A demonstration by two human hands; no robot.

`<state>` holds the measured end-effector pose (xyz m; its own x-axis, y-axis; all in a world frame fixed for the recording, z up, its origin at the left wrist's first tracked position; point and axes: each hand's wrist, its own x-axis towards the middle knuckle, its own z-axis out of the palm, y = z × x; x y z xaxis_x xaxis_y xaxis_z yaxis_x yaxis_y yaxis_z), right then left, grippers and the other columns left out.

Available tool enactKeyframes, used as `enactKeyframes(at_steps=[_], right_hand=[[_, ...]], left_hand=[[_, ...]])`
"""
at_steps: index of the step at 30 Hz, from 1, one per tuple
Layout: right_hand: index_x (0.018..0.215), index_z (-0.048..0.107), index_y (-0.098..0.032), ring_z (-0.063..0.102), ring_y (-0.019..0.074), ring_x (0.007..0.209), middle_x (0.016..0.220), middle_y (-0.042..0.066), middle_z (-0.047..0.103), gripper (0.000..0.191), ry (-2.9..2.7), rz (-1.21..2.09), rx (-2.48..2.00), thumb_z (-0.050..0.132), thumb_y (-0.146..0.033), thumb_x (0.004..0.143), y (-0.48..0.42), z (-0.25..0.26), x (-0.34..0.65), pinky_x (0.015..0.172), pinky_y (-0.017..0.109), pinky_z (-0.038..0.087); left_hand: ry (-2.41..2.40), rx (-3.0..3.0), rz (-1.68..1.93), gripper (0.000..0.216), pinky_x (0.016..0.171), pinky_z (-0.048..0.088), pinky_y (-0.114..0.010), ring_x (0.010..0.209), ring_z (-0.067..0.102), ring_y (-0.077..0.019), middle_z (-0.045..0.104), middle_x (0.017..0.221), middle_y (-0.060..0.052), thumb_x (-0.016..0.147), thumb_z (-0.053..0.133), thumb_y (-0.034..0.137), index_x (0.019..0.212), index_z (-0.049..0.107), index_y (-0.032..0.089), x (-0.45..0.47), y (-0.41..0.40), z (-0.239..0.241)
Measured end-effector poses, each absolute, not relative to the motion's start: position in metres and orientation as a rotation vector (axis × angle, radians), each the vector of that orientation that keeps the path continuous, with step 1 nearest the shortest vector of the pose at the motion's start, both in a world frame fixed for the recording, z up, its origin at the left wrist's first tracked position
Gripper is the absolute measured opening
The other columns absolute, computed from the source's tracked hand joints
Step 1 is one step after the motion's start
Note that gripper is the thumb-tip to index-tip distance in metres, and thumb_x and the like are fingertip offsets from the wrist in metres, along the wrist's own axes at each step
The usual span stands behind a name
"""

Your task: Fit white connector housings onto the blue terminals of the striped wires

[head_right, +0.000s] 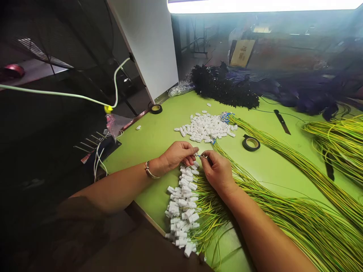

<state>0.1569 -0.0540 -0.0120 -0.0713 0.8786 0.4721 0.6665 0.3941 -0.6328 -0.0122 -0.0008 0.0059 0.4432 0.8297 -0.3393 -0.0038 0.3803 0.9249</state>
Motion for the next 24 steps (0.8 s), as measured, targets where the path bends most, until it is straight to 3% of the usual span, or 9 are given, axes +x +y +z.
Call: enactKeyframes(at_steps=[5, 10, 24], right_hand=[[0.085, 0.063, -0.018, 0.059, 0.0146, 0.059, 0.069, 0.003, 0.067, 0.012, -1.997, 0.026, -1.299, 0.054, -0.024, 0.089, -0.0564, -0.0102, 0.1552, 0.058, 0.026, 0.041], [0.083, 0.063, -0.018, 0.058, 0.0157, 0.057, 0.065, 0.003, 0.065, 0.011, -2.039, -0.065, -1.299, 0.054, -0.023, 0.088, -0.0556, -0.0115, 0.1544, 0.056, 0.026, 0.039], [0.070, 0.062, -0.018, 0.048, 0.0090, 0.047, 0.056, -0.003, 0.058, 0.010, -1.731, 0.420, -1.334, 0.059, -0.022, 0.080, -0.0529, -0.0100, 0.1524, 0.048, 0.021, 0.039]], left_hand=[[0.983, 1.043, 0.627, 0.032, 0.037, 0.043, -0.014, 0.040, 0.058, -0.0071, 0.063, 0.054, -0.001, 0.084, 0.068, 0.035, 0.067, 0.055, 0.010, -0.0127, -0.0008, 0.0072], [1.003, 1.081, 0.604, 0.030, 0.034, 0.040, -0.014, 0.038, 0.057, -0.0083, 0.061, 0.050, 0.000, 0.085, 0.066, 0.031, 0.067, 0.054, 0.010, -0.0110, -0.0039, 0.0106], [0.968, 1.037, 0.637, 0.030, 0.038, 0.043, -0.014, 0.038, 0.056, -0.0061, 0.062, 0.052, -0.001, 0.086, 0.065, 0.031, 0.067, 0.054, 0.010, -0.0108, -0.0013, 0.0062]])
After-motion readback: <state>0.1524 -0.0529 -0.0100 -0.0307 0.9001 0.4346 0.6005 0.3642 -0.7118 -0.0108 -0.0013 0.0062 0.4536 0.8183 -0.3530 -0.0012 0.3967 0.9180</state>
